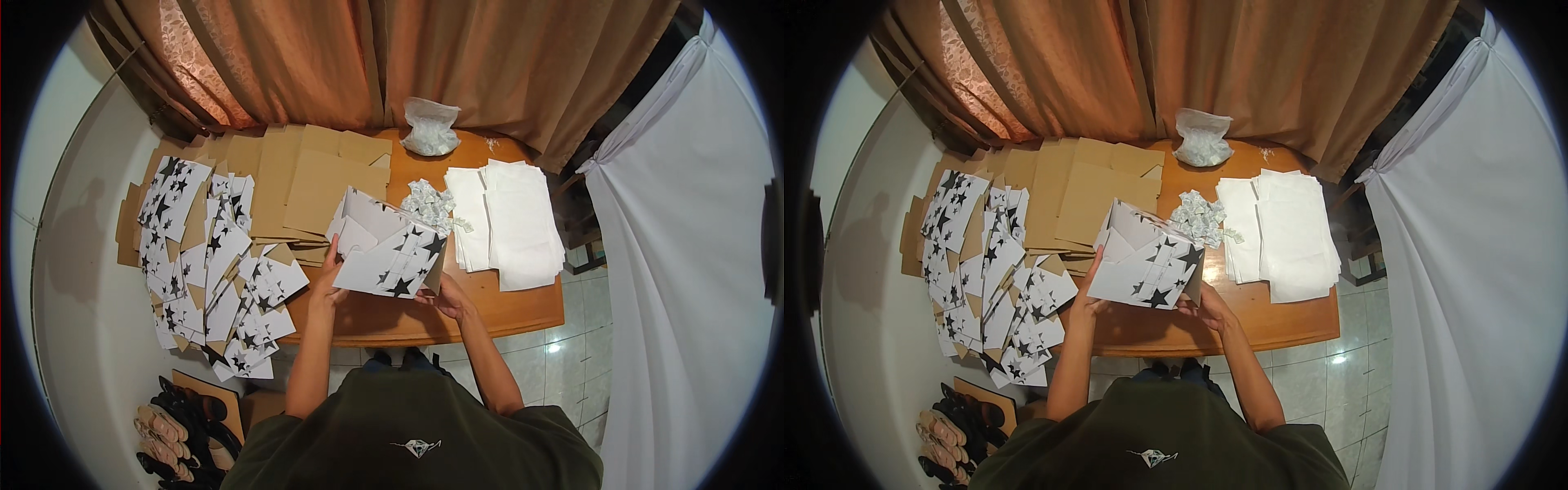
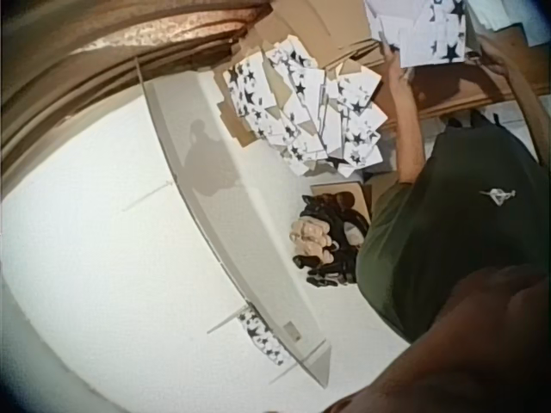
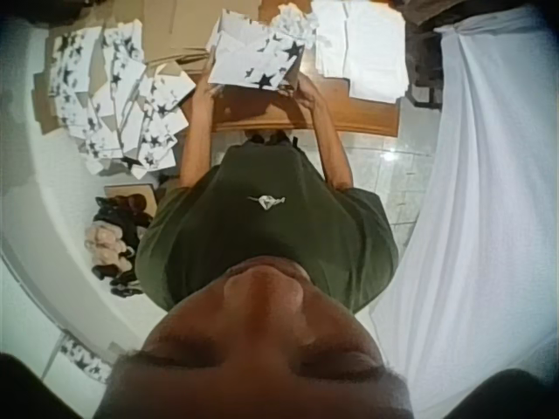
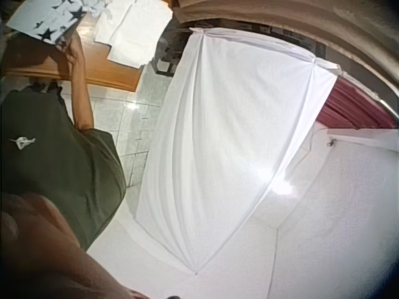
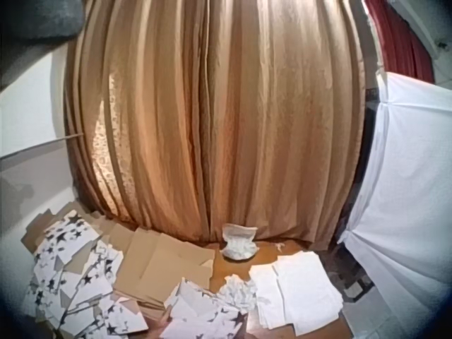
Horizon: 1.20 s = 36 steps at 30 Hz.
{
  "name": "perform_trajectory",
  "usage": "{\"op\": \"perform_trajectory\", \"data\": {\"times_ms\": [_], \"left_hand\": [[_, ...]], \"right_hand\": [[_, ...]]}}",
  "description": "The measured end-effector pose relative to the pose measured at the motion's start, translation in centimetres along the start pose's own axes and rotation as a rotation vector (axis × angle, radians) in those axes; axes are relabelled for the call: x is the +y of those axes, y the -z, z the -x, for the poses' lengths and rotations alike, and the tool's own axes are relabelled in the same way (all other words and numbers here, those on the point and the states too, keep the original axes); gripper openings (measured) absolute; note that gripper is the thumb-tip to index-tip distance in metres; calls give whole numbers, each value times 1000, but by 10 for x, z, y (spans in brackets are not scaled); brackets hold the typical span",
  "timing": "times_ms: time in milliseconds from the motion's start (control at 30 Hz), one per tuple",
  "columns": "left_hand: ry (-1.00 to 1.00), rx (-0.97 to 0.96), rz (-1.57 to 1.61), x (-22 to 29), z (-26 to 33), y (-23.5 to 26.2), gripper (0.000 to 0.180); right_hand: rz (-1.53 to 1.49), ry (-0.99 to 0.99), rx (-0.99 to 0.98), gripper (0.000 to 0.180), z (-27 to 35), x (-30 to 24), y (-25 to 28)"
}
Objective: Assembling cardboard shoe boxes and lining them with wrapping paper.
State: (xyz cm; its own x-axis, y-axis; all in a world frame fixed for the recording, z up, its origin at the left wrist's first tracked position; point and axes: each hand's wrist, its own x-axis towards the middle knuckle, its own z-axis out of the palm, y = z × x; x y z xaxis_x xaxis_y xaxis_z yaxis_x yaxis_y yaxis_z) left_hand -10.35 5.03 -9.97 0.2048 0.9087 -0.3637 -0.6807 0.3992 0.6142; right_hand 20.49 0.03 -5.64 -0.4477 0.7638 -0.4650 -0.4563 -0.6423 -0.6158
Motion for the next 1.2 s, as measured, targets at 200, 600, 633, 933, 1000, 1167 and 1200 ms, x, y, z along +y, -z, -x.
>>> {"op": "perform_trajectory", "data": {"times_ms": [200, 600, 633, 933, 1000, 1167, 1200], "left_hand": [[139, 46, 123, -7, 1, 10, 72], [-61, 208, 0, -21, 31, -75, 109], [-75, 214, -42, -21, 33, -77, 108], [-92, 365, -413, -47, 57, -115, 115], [-88, 360, -522, -48, 61, -123, 117], [-30, 381, -990, -62, 61, -100, 120], [-45, 372, -1173, -64, 61, -99, 120]], "right_hand": [[-516, -112, 221, 35, -1, 1, 9], [-71, 66, 87, 42, -15, 30, 8], [23, 161, 161, 48, -15, 30, 2], [238, 473, 267, 87, -8, 40, 32], [171, 308, 267, 86, -12, 41, 35], [192, 400, 375, 74, -25, 56, 45], [163, 423, 339, 74, -28, 62, 56]]}}
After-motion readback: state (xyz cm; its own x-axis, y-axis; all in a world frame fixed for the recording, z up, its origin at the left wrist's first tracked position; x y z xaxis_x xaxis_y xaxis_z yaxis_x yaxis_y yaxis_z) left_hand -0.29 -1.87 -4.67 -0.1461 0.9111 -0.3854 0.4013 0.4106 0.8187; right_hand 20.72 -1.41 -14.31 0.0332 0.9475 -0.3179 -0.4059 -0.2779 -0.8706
